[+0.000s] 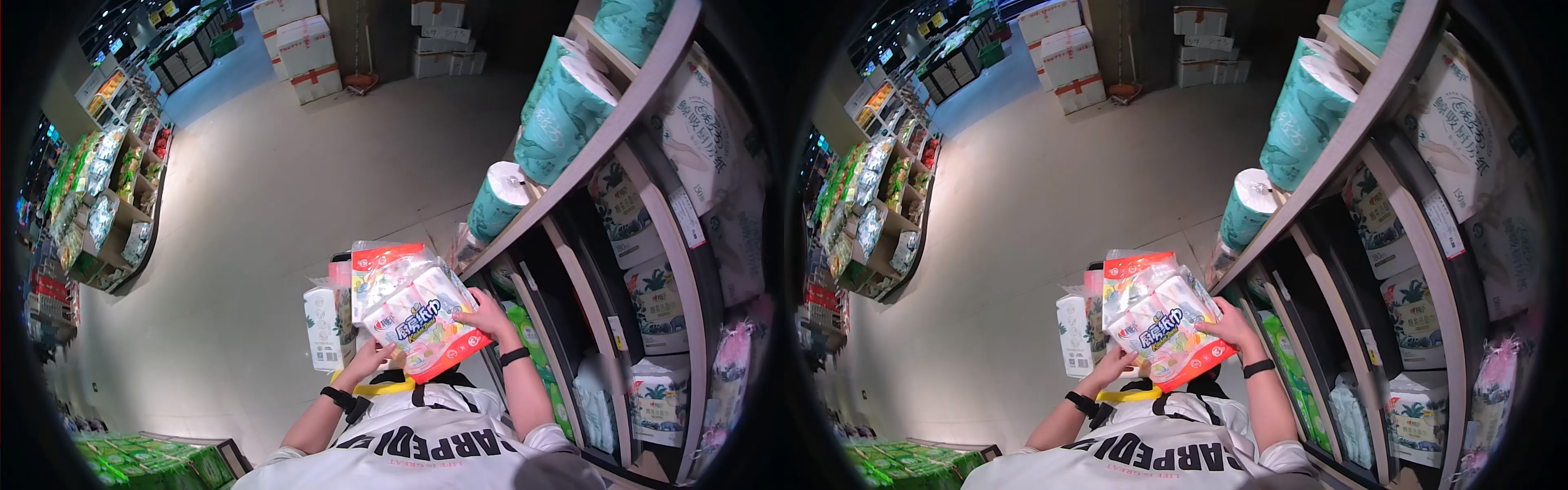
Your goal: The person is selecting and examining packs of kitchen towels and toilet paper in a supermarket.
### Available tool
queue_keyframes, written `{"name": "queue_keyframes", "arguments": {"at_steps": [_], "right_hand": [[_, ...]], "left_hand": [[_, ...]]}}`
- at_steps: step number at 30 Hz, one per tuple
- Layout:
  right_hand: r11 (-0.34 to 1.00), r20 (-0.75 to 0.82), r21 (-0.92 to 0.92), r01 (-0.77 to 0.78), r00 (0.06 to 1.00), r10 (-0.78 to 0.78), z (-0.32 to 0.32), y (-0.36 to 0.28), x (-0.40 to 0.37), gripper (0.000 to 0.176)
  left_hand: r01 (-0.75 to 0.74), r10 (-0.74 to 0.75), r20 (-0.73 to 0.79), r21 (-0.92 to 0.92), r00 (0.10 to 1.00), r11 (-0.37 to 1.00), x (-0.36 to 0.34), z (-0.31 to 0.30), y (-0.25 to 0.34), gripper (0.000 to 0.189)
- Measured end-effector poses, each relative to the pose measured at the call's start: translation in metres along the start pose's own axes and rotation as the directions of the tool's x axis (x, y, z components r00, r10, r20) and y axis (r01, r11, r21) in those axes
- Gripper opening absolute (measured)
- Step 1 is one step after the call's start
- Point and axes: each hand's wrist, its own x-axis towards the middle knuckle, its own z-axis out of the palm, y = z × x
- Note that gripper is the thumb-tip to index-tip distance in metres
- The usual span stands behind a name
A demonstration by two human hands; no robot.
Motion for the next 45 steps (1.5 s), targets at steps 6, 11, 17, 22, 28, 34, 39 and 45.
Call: {"name": "queue_keyframes", "arguments": {"at_steps": [6, 11, 17, 22, 28, 34, 39, 45], "right_hand": [[0.993, -0.334, -0.042, 0.108, 0.935, -0.116, -0.041, 0.017, -0.107, 0.109], [0.94, -0.579, -0.311, 0.141, 0.756, -0.304, -0.05, 0.061, -0.169, 0.096], [0.859, -0.81, 0.262, 0.44, 0.584, -0.053, -0.047, 0.144, -0.179, 0.088], [0.734, -0.698, -0.675, -0.068, 0.381, -0.607, -0.061, 0.18, -0.185, 0.09], [0.915, -0.864, -0.398, 0.066, 0.309, -0.398, -0.088, 0.219, -0.177, 0.077], [0.625, -0.645, -0.608, -0.49, 0.763, -0.03, -0.11, 0.292, -0.13, 0.061], [0.657, -0.62, -0.541, -0.525, 0.777, 0.109, -0.125, 0.242, -0.125, 0.06], [0.568, -0.578, -0.621, -0.541, 0.805, 0.134, -0.159, 0.266, -0.1, 0.061]], "left_hand": [[-0.074, 0.105, 0.11, -0.253, 0.988, 0.965, 0.028, 0.041, 0.073, 0.051], [-0.312, 0.347, 0.287, -0.159, 0.893, 0.937, 0.049, 0.09, 0.126, 0.078], [-0.593, 0.413, 0.464, 0.361, 0.784, 0.72, 0.096, 0.137, 0.162, 0.069], [-0.618, 0.432, 0.51, 0.278, 0.744, 0.736, 0.135, 0.167, 0.146, 0.067], [-0.633, 0.432, 0.527, 0.288, 0.732, 0.719, 0.155, 0.218, 0.164, 0.063], [-0.511, 0.345, 0.476, 0.278, 0.809, 0.813, 0.195, 0.253, 0.177, 0.061], [-0.446, 0.31, 0.43, 0.263, 0.848, 0.855, 0.21, 0.248, 0.182, 0.061], [-0.347, 0.317, 0.378, 0.014, 0.87, 0.938, 0.236, 0.268, 0.172, 0.058]]}}
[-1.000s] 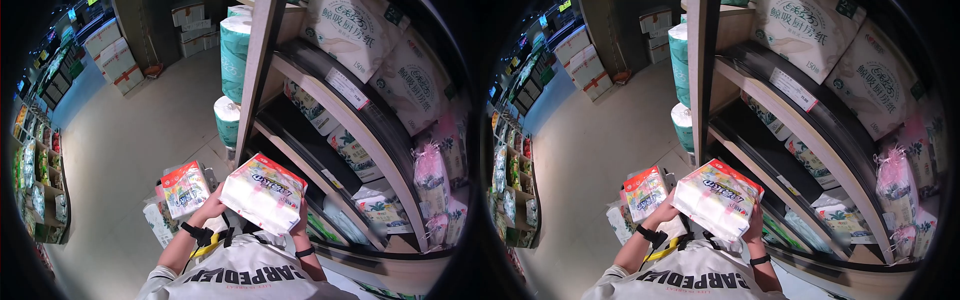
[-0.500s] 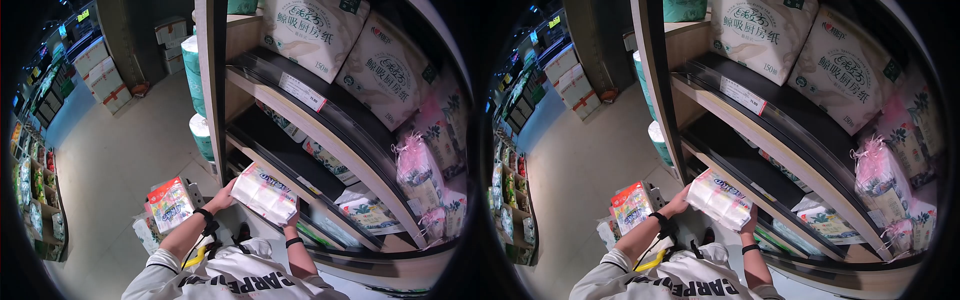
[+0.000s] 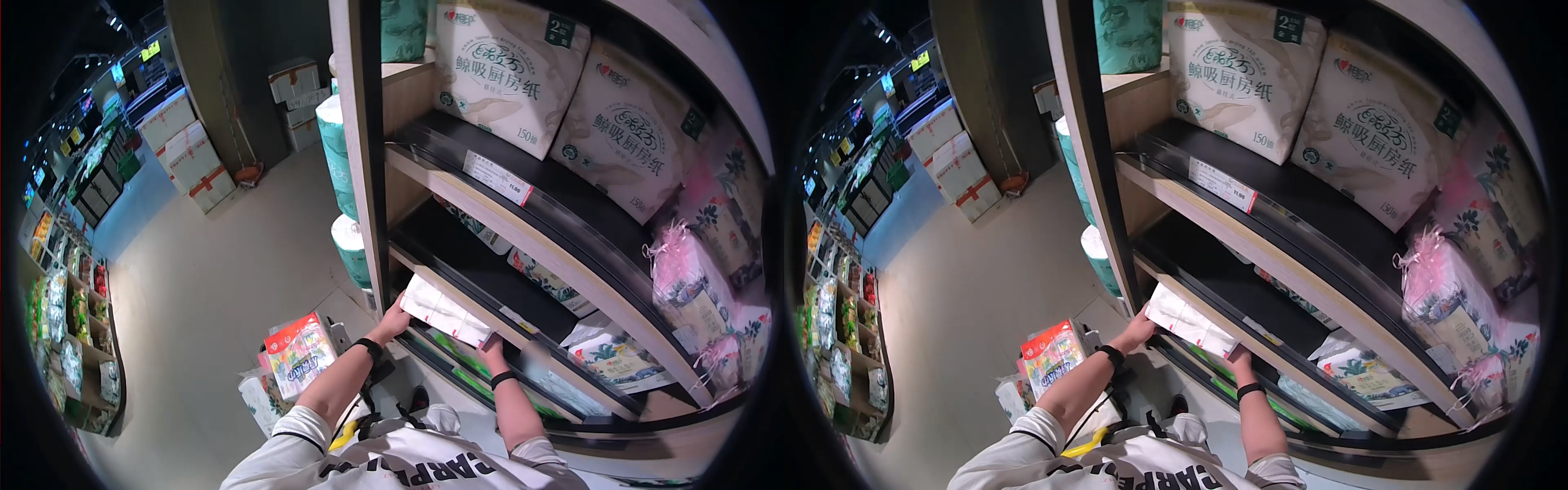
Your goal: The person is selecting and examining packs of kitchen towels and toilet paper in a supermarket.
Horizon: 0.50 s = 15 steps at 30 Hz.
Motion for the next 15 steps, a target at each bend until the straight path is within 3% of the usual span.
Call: {"name": "queue_keyframes", "arguments": {"at_steps": [1, 2, 4, 5, 7, 8, 10, 11, 12, 15], "right_hand": [[0.999, 0.031, 0.04, -0.018, 0.999, 0.017, 0.013, 0.01, 0.013, 0.061], [0.856, -0.05, 0.517, 0.004, 0.998, 0.026, 0.001, 0.008, 0.009, 0.065], [0.676, 0.125, 0.72, -0.158, 0.987, 0.097, -0.051, -0.006, 0.013, 0.073], [0.709, 0.014, 0.696, -0.114, 0.989, 0.145, -0.033, -0.004, 0.028, 0.074], [0.788, -0.193, 0.613, -0.053, 0.957, 0.215, 0.002, 0.002, 0.057, 0.075], [0.763, -0.165, 0.643, -0.06, 0.963, 0.214, 0.0, -0.004, 0.056, 0.075], [0.711, -0.105, 0.7, -0.071, 0.974, 0.201, -0.004, -0.027, 0.063, 0.076], [0.599, -0.06, 0.8, -0.029, 0.99, 0.128, -0.014, -0.034, 0.061, 0.077], [0.609, 0.007, 0.786, -0.11, 0.986, 0.169, -0.027, -0.045, 0.057, 0.08], [0.524, 0.006, 0.846, -0.101, 0.984, 0.179, -0.02, -0.046, 0.074, 0.082]], "left_hand": [[0.123, -0.122, -0.024, 0.044, 0.992, 0.991, -0.009, 0.008, 0.033, 0.053], [0.185, -0.183, -0.078, 0.031, 0.98, 0.982, -0.004, 0.013, 0.041, 0.05], [0.116, -0.12, -0.052, -0.075, 0.991, 0.99, 0.006, 0.016, 0.06, 0.043], [0.182, -0.178, 0.063, -0.053, 0.982, 0.982, 0.011, 0.01, 0.074, 0.046], [0.19, -0.178, 0.14, -0.077, 0.974, 0.979, 0.0, 0.013, 0.092, 0.044], [0.199, -0.18, 0.171, -0.101, 0.969, 0.975, -0.009, 0.014, 0.095, 0.043], [0.164, -0.161, 0.069, -0.046, 0.985, 0.985, -0.029, 0.004, 0.084, 0.039], [0.19, -0.188, 0.033, -0.081, 0.982, 0.978, -0.04, -0.007, 0.068, 0.037], [0.216, -0.218, -0.006, -0.121, 0.976, 0.969, -0.052, -0.02, 0.047, 0.036], [0.27, -0.302, -0.182, -0.181, 0.936, 0.946, -0.105, -0.062, -0.019, 0.032]]}}
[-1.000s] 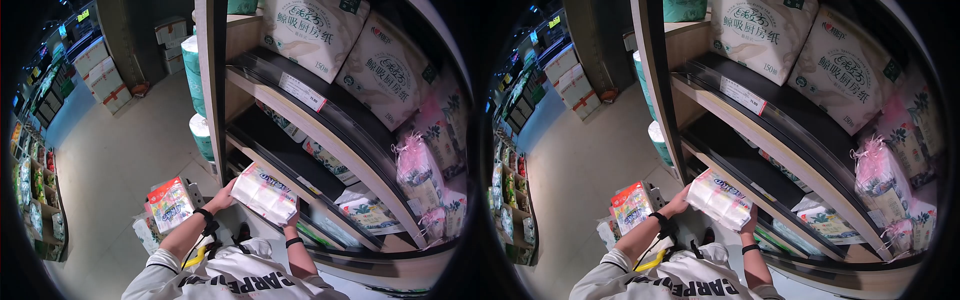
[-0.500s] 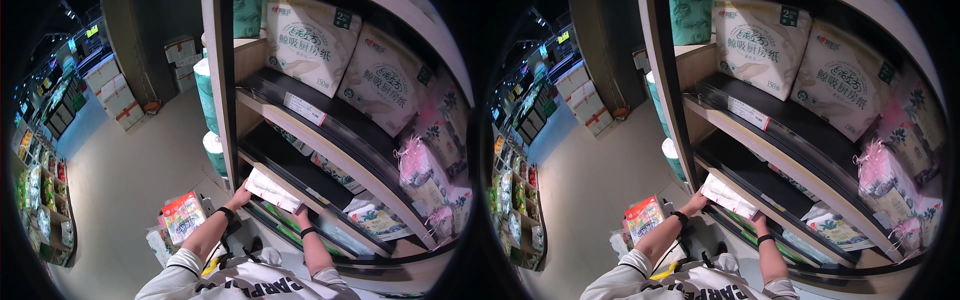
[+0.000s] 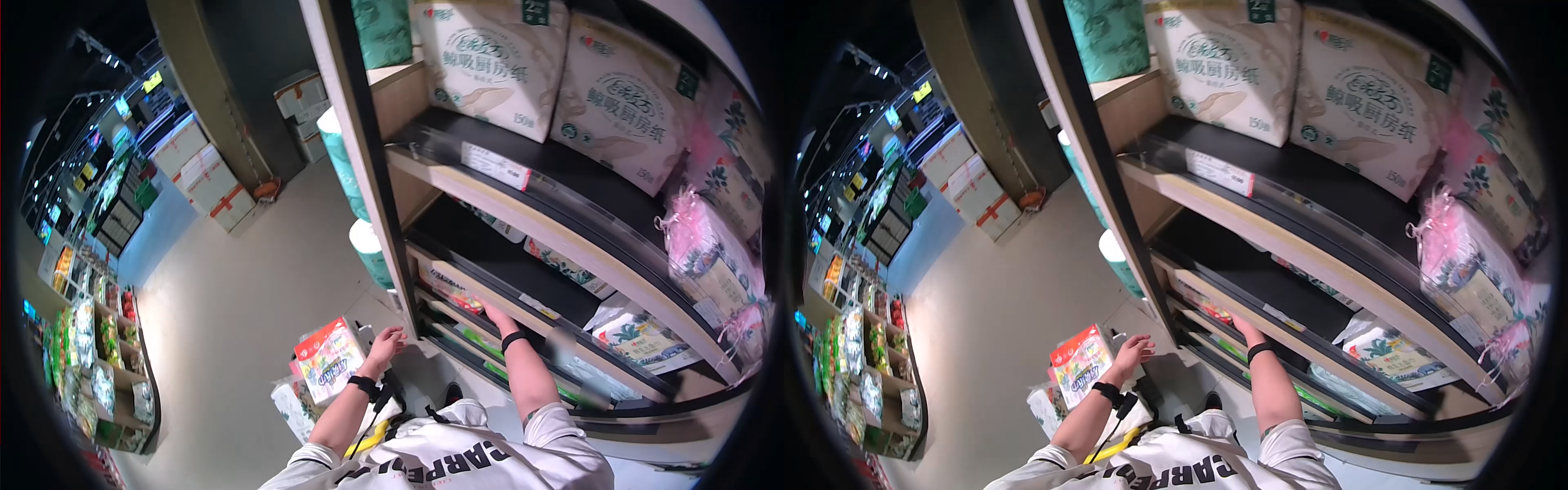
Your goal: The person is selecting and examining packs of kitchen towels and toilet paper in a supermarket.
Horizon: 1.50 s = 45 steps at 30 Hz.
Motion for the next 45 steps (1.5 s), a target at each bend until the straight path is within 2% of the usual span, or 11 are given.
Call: {"name": "queue_keyframes", "arguments": {"at_steps": [5, 9, 12, 14, 16, 19, 22, 35, 39, 41, 45], "right_hand": [[0.989, -0.043, -0.142, 0.039, 0.998, -0.046, -0.006, -0.023, 0.001, 0.076], [0.927, 0.064, 0.372, 0.037, 0.996, -0.065, -0.003, -0.045, -0.026, 0.067], [0.962, -0.721, -0.224, 0.156, 0.638, -0.271, 0.066, -0.012, -0.047, 0.061], [0.96, -0.506, 0.099, 0.262, 0.844, -0.178, 0.12, -0.022, -0.098, 0.041], [0.96, 0.134, 0.183, 0.211, 0.962, -0.237, 0.17, -0.049, -0.145, 0.038], [0.957, 0.657, -0.186, -0.224, 0.696, 0.291, 0.234, -0.068, -0.172, 0.072], [0.975, 0.7, -0.201, -0.098, 0.681, 0.213, 0.277, -0.072, -0.181, 0.088], [0.909, -0.078, -0.014, 0.416, 0.906, -0.416, 0.296, -0.165, -0.176, 0.062], [0.759, -0.06, 0.02, 0.651, 0.758, -0.649, 0.247, -0.251, -0.17, 0.049], [0.649, 0.028, -0.038, 0.76, 0.65, -0.76, 0.213, -0.288, -0.188, 0.047], [0.42, 0.257, 0.001, 0.908, 0.405, -0.877, 0.153, -0.331, -0.214, 0.048]], "left_hand": [[0.097, -0.128, -0.247, -0.131, 0.961, 0.987, -0.074, -0.092, -0.06, 0.029], [0.004, -0.107, -0.563, -0.182, 0.819, 0.983, -0.111, -0.16, -0.104, 0.028], [0.008, -0.063, -0.803, -0.072, 0.592, 0.997, -0.122, -0.198, -0.125, 0.036], [-0.026, 0.098, -0.858, 0.099, 0.504, 0.995, -0.123, -0.212, -0.136, 0.062], [-0.082, 0.174, -0.854, 0.153, 0.49, 0.985, -0.116, -0.22, -0.15, 0.072], [-0.065, 0.178, -0.807, 0.171, 0.563, 0.983, -0.097, -0.237, -0.174, 0.076], [-0.08, -0.04, -0.571, -0.183, 0.82, 0.98, -0.1, -0.235, -0.152, 0.064], [-0.087, -0.046, -0.468, -0.258, 0.883, 0.962, -0.132, -0.165, -0.131, 0.046], [-0.269, 0.321, -0.174, 0.267, 0.931, 0.925, -0.125, -0.154, -0.14, 0.048], [0.01, 0.257, -0.524, 0.452, 0.812, 0.892, -0.152, -0.154, -0.063, 0.065], [-0.261, 0.778, -0.078, 0.917, 0.624, 0.301, -0.182, -0.186, 0.071, 0.108]]}}
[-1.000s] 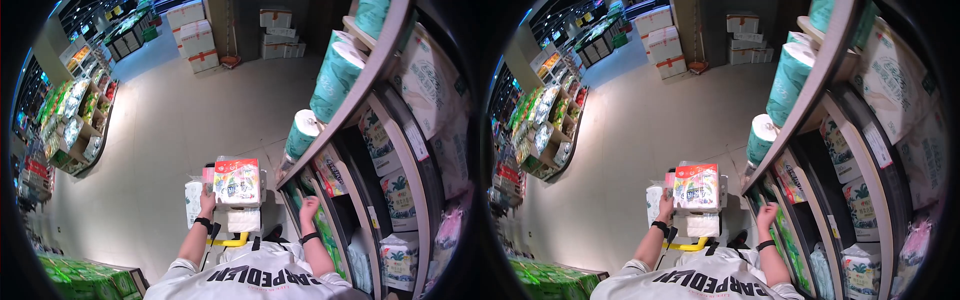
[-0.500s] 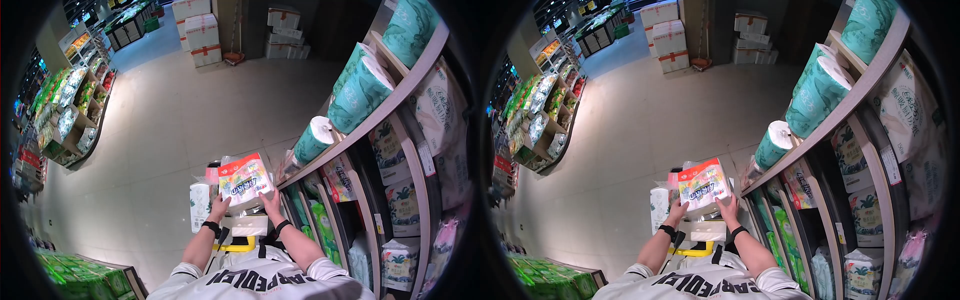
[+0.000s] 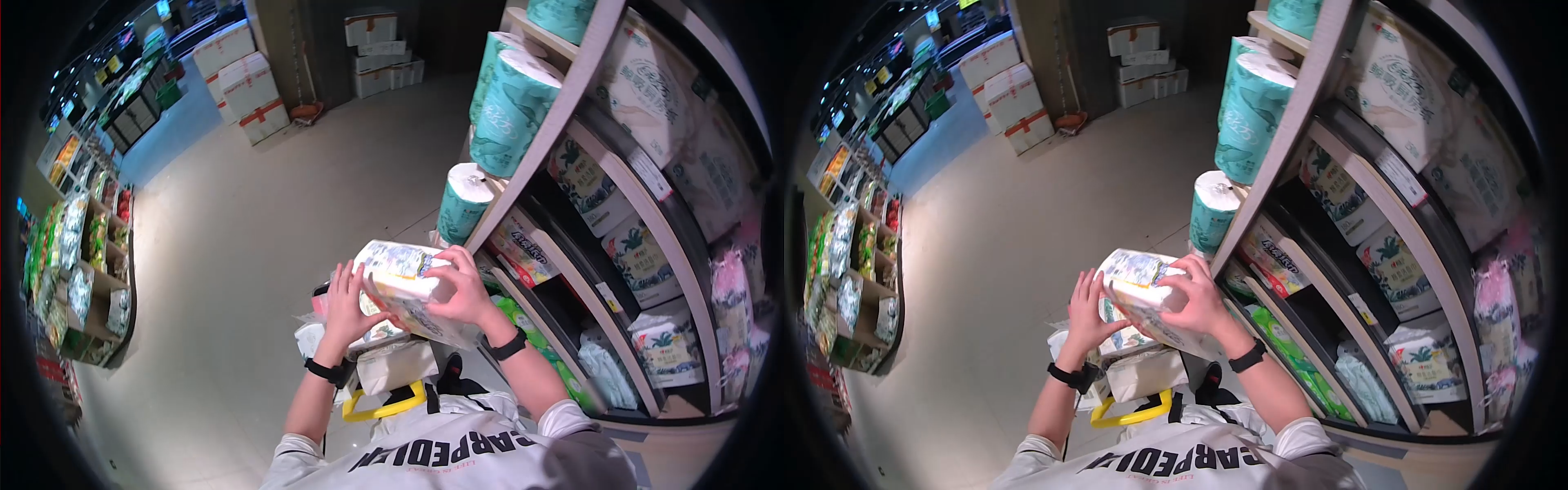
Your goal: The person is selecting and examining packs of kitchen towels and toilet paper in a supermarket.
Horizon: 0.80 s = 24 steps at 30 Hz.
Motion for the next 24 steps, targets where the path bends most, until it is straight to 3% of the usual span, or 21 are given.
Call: {"name": "queue_keyframes", "arguments": {"at_steps": [2, 3, 4, 6, 8, 9, 10, 11, 13, 15, 16, 17, 19, 22, 24], "right_hand": [[0.993, 0.151, 0.075, 0.089, 0.984, -0.099, -0.026, -0.021, -0.001, 0.049], [0.994, 0.241, 0.068, 0.091, 0.965, -0.105, -0.036, -0.038, -0.003, 0.049], [0.987, 0.316, 0.036, 0.157, 0.935, -0.16, -0.046, -0.054, -0.005, 0.048], [0.988, 0.393, 0.041, 0.149, 0.907, -0.153, -0.055, -0.065, -0.017, 0.05], [0.986, 0.428, 0.152, 0.06, 0.896, -0.121, -0.06, -0.064, -0.036, 0.05], [0.992, 0.477, 0.126, 0.019, 0.875, -0.077, -0.064, -0.061, -0.047, 0.056], [1.0, 0.443, 0.027, -0.012, 0.897, -0.001, -0.069, -0.059, -0.059, 0.058], [0.997, 0.405, -0.067, -0.046, 0.912, 0.069, -0.076, -0.058, -0.071, 0.061], [0.937, 0.324, -0.327, -0.122, 0.917, 0.233, -0.101, -0.058, -0.095, 0.072], [0.889, -0.012, -0.267, -0.373, 0.923, 0.384, -0.121, -0.041, -0.137, 0.071], [0.85, -0.177, -0.206, -0.485, 0.872, 0.455, -0.126, -0.031, -0.164, 0.071], [0.771, -0.293, -0.096, -0.63, 0.758, 0.583, -0.125, -0.017, -0.197, 0.073], [0.559, -0.452, 0.182, -0.809, 0.436, 0.778, -0.115, 0.003, -0.262, 0.075], [0.508, 0.005, 0.56, -0.654, 0.616, 0.787, -0.122, -0.007, -0.305, 0.084], [0.559, -0.052, 0.438, -0.704, 0.601, 0.797, -0.126, -0.004, -0.325, 0.086]], "left_hand": [[-0.331, 0.296, 0.24, 0.123, 0.925, 0.936, 0.03, -0.032, 0.021, 0.109], [-0.413, 0.371, 0.322, 0.07, 0.871, 0.908, 0.038, -0.037, 0.033, 0.107], [-0.469, 0.46, 0.377, -0.074, 0.804, 0.88, 0.04, -0.032, 0.037, 0.11], [-0.474, 0.569, 0.341, -0.326, 0.749, 0.818, 0.026, -0.009, 0.038, 0.114], [-0.258, 0.555, 0.312, -0.645, 0.771, 0.72, -0.002, 0.028, 0.033, 0.118], [-0.21, 0.535, 0.3, -0.688, 0.79, 0.695, -0.014, 0.044, 0.034, 0.118], [-0.16, 0.508, 0.289, -0.726, 0.812, 0.669, -0.024, 0.058, 0.04, 0.117], [-0.016, 0.429, 0.344, -0.765, 0.835, 0.644, -0.032, 0.069, 0.05, 0.115], [0.027, 0.368, 0.344, -0.762, 0.864, 0.647, -0.041, 0.095, 0.055, 0.115], [0.092, 0.296, 0.336, -0.785, 0.894, 0.613, -0.043, 0.117, 0.061, 0.116], [0.103, 0.281, 0.333, -0.788, 0.9, 0.607, -0.041, 0.119, 0.065, 0.117], [0.201, 0.251, 0.361, -0.844, 0.898, 0.497, -0.039, 0.123, 0.071, 0.118], [0.406, 0.204, 0.469, -0.868, 0.859, 0.287, -0.038, 0.124, 0.089, 0.122], [0.453, 0.291, 0.539, -0.834, 0.791, 0.314, -0.032, 0.139, 0.12, 0.124], [0.156, 0.488, 0.451, -0.833, 0.747, 0.531, -0.011, 0.165, 0.133, 0.108]]}}
